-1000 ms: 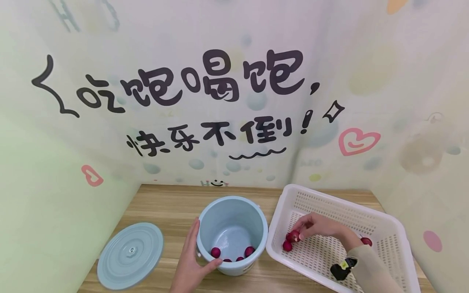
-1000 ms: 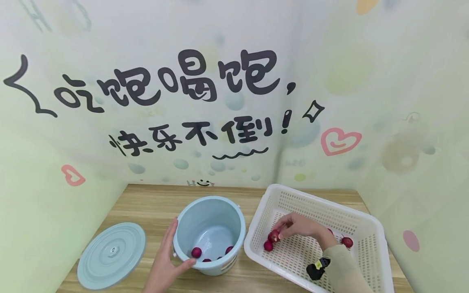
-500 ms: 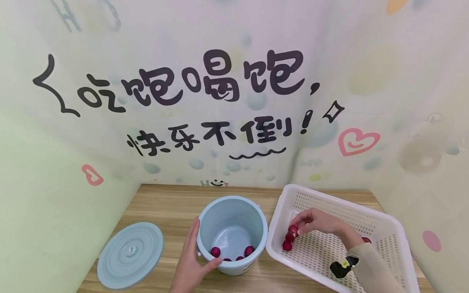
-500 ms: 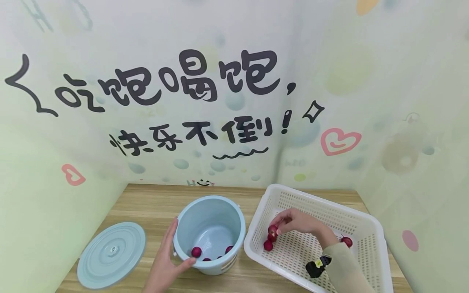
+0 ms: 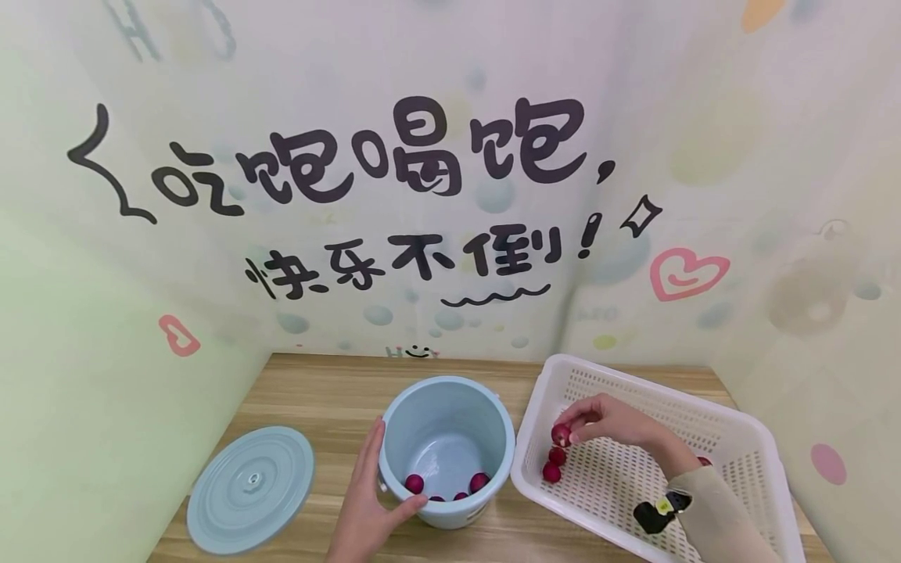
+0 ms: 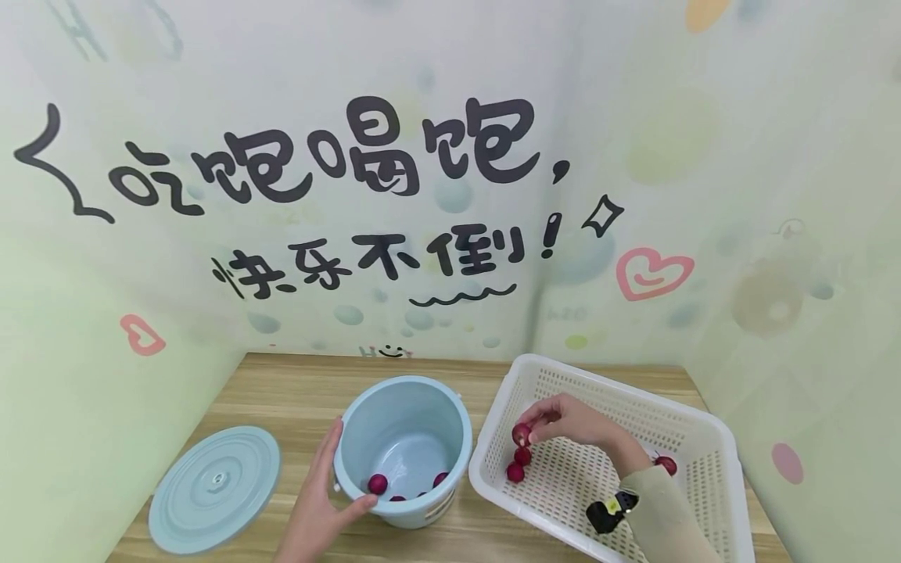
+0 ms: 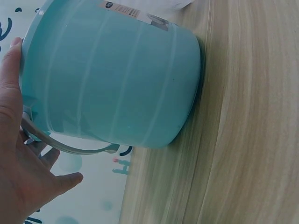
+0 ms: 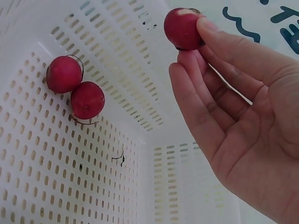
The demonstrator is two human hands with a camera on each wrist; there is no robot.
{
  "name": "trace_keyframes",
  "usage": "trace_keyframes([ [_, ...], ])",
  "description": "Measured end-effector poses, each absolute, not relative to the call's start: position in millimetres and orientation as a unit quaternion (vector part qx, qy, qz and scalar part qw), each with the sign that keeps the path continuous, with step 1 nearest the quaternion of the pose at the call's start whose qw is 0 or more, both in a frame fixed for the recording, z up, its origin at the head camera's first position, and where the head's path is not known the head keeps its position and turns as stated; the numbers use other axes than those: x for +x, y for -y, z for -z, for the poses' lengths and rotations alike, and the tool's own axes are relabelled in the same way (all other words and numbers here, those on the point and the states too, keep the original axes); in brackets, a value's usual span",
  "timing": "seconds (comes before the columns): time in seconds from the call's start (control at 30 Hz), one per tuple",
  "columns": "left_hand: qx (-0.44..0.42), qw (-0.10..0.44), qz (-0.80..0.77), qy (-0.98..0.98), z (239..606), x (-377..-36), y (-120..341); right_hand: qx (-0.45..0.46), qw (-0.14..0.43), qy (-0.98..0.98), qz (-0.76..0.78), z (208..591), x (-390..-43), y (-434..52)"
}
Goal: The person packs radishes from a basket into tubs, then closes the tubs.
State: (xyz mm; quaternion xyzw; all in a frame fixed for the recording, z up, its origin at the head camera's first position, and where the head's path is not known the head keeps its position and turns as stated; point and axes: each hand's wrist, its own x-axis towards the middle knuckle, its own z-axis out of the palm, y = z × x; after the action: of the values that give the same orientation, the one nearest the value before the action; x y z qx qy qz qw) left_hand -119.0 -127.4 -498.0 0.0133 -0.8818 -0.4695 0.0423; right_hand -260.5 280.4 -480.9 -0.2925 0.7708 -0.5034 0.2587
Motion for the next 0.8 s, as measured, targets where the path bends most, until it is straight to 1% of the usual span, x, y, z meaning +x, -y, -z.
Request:
trace_keyframes([
  [0.8,0.009,0.049,0.469,0.882,498,-119,127,-0.296,0.237,-0.771,0.511,470,-256,-268],
])
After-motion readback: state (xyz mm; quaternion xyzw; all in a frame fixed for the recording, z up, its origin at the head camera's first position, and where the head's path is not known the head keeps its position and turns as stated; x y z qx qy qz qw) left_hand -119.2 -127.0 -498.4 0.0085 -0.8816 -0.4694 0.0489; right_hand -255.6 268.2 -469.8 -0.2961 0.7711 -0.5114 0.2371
